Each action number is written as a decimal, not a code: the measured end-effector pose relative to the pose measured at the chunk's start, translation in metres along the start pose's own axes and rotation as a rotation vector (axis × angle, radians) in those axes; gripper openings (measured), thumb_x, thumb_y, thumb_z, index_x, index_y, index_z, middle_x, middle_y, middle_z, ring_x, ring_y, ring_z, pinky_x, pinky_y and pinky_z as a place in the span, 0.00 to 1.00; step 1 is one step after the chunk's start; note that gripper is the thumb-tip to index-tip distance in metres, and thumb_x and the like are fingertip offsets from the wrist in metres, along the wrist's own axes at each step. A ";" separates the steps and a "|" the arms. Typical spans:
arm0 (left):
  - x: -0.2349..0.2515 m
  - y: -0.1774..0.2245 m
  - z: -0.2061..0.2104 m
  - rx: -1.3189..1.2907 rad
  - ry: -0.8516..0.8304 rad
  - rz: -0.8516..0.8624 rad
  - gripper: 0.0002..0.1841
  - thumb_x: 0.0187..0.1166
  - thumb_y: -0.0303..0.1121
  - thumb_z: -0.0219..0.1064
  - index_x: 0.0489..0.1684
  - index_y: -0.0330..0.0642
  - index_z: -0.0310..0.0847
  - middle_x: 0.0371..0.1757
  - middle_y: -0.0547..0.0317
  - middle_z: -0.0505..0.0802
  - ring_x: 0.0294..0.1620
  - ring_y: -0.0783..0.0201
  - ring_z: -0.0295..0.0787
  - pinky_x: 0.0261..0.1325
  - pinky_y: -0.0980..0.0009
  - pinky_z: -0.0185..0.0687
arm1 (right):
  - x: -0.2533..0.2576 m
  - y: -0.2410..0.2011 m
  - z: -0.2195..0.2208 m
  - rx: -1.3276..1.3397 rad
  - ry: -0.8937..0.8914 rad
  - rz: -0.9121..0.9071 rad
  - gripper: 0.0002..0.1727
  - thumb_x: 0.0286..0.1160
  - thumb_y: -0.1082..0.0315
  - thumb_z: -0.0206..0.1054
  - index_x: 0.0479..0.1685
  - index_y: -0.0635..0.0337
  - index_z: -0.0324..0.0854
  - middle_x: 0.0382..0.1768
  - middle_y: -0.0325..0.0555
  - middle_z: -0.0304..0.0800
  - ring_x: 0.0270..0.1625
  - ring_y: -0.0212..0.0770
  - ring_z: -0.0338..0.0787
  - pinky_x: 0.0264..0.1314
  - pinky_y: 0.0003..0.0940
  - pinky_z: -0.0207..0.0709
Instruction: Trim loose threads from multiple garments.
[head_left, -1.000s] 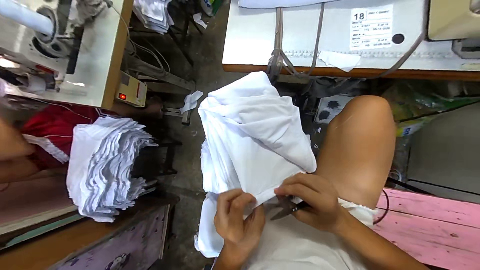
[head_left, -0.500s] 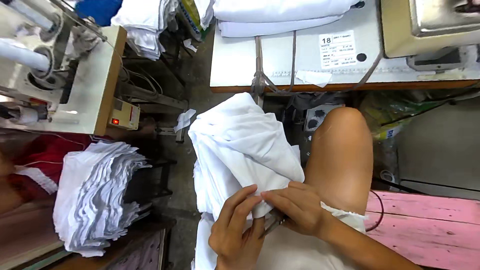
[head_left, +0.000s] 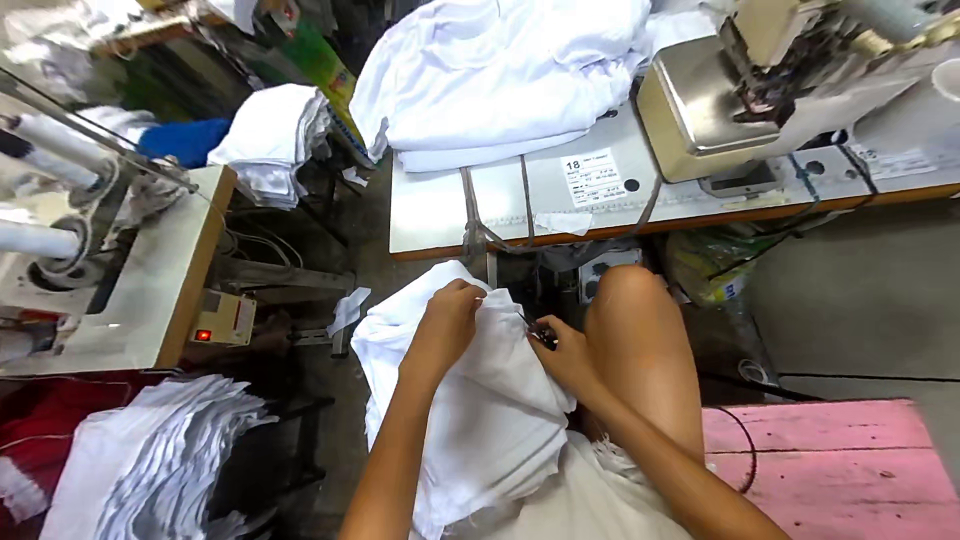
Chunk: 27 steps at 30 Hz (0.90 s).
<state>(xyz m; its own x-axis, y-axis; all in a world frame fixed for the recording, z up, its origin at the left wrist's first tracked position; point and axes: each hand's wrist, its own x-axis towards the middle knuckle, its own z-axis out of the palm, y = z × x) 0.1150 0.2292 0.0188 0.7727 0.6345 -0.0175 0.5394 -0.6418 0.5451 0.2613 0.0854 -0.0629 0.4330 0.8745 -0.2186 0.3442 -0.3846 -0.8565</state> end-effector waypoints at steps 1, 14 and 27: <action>0.015 -0.004 0.000 0.005 -0.096 0.003 0.09 0.80 0.18 0.63 0.48 0.27 0.91 0.48 0.35 0.93 0.52 0.40 0.91 0.61 0.44 0.82 | -0.008 0.004 0.006 0.028 0.086 -0.050 0.19 0.81 0.63 0.66 0.60 0.71 0.84 0.40 0.57 0.93 0.40 0.48 0.91 0.47 0.46 0.83; 0.087 -0.008 0.020 0.118 -0.518 -0.242 0.09 0.78 0.33 0.74 0.42 0.35 0.93 0.45 0.41 0.94 0.55 0.40 0.89 0.60 0.35 0.77 | -0.028 0.025 0.014 0.110 0.166 -0.131 0.18 0.83 0.61 0.62 0.51 0.69 0.86 0.30 0.49 0.89 0.31 0.39 0.87 0.38 0.37 0.80; 0.085 -0.023 -0.004 -0.133 0.120 -0.380 0.20 0.90 0.37 0.59 0.47 0.22 0.85 0.43 0.31 0.91 0.44 0.39 0.90 0.55 0.40 0.81 | -0.023 0.027 0.007 0.192 0.119 0.009 0.16 0.85 0.61 0.62 0.49 0.68 0.86 0.30 0.46 0.86 0.32 0.33 0.82 0.39 0.31 0.75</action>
<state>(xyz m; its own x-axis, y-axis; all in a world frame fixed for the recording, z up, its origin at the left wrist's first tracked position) 0.1669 0.2993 0.0084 0.4782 0.8663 -0.1444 0.7245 -0.2963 0.6223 0.2546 0.0572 -0.0845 0.5348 0.8256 -0.1800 0.1794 -0.3191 -0.9306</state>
